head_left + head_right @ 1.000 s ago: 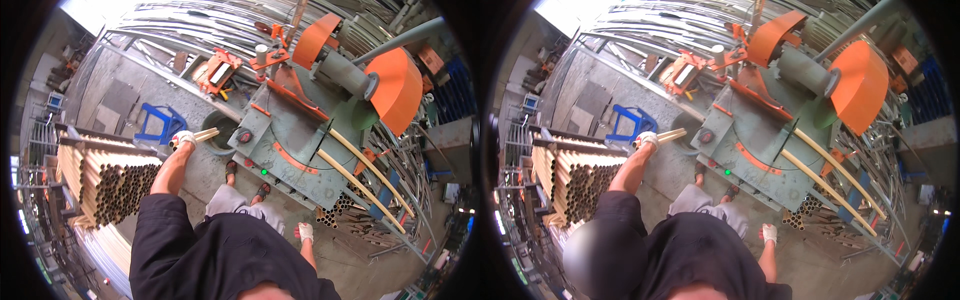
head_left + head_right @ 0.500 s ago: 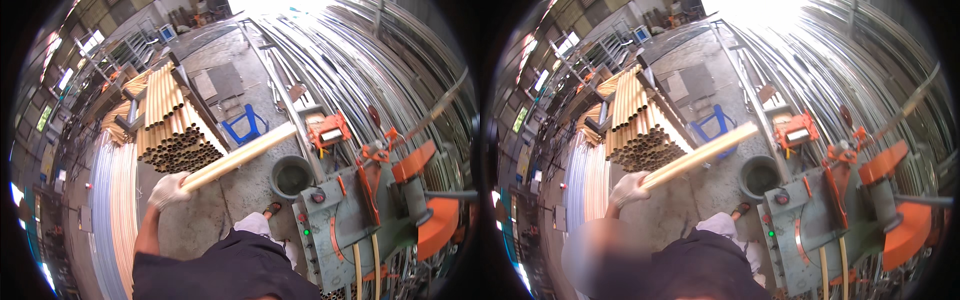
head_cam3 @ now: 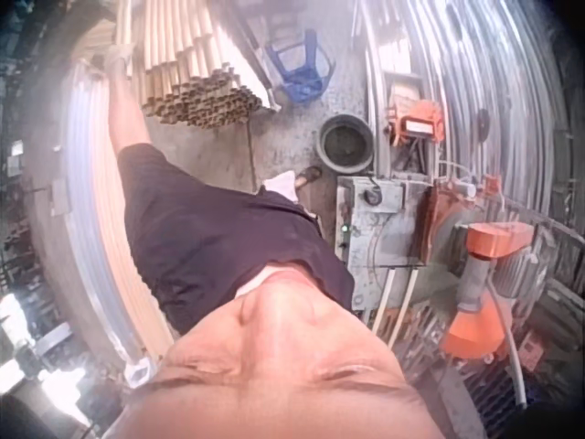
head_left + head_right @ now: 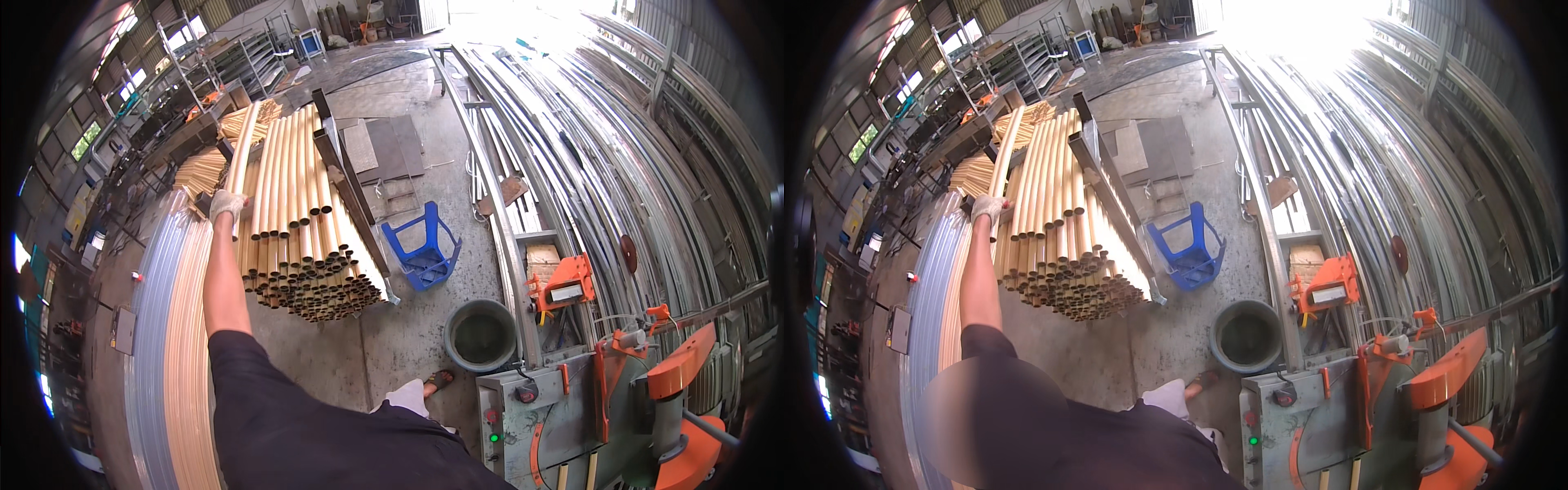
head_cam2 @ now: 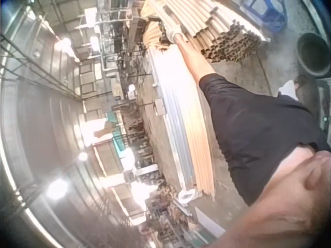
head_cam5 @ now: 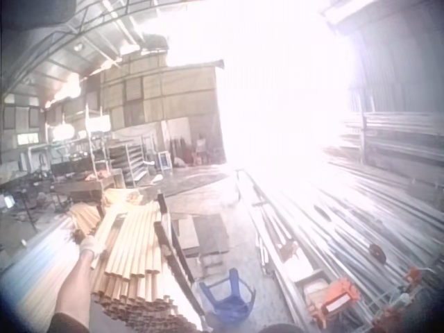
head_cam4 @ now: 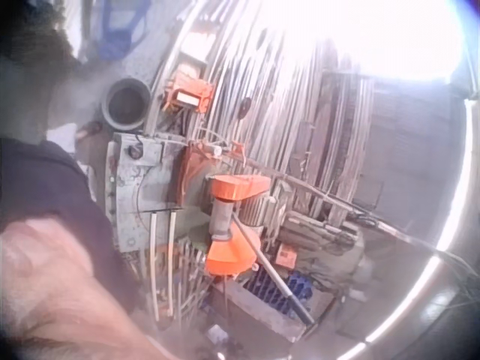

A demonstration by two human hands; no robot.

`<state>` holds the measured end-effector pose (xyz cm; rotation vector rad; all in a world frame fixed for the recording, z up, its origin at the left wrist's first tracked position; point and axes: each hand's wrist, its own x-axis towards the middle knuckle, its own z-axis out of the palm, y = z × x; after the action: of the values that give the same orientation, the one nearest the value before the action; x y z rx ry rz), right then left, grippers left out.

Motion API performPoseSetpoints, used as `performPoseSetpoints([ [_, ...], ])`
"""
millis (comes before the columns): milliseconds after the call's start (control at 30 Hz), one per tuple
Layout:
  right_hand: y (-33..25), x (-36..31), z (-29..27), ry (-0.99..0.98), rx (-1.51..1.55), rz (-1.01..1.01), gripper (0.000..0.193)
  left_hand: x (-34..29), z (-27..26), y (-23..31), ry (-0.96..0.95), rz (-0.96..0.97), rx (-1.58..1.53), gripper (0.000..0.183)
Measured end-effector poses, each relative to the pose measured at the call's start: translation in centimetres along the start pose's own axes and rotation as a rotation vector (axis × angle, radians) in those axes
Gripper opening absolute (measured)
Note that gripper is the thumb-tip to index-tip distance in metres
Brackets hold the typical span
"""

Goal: The person positions multiple metal tubes on a cutting machine, operates the saw to cut them, and then moves the bundle of cut tubes to a storage rack before retrieving another metal component.

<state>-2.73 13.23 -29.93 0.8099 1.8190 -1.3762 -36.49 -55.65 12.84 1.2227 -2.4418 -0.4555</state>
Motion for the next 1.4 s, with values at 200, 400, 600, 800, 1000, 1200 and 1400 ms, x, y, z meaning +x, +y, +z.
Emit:
performPoseSetpoints([
  [200, 4.6, -3.9, -2.3, 0.111, 0.131, 0.152, 0.037, 7.8, 1.2, -5.5, -0.165, 0.033, 0.052, 0.058],
  [400, 13.5, -13.3, -2.5, 0.166, 0.253, 0.311, 0.04, 14.1, 4.8, -9.0, -0.384, 0.398, -0.112, 0.052],
  [600, 17.6, -21.7, -8.4, 0.411, 0.373, 0.475, 0.035, 5.9, 3.7, -6.3, 0.308, 0.8, 0.361, 0.048],
  [800, 26.5, -24.6, -14.0, 1.459, 0.053, 0.425, 0.026, -37.0, 7.7, 13.3, -0.316, 0.973, -0.282, 0.041],
  [1000, 24.8, -19.0, -19.6, 1.448, -0.257, 0.177, 0.051, -66.2, 15.3, 16.0, -1.088, 1.686, -0.256, 0.053],
  [1200, 24.4, -18.4, -27.7, 1.437, -0.264, 0.091, 0.066, -80.6, 16.0, 14.5, -1.47, 2.004, -0.082, 0.06],
  [1400, 21.8, -19.4, -36.6, 0.864, -0.687, 0.243, 0.064, -83.2, 17.6, 11.2, -1.53, 2.055, 0.109, 0.057],
])
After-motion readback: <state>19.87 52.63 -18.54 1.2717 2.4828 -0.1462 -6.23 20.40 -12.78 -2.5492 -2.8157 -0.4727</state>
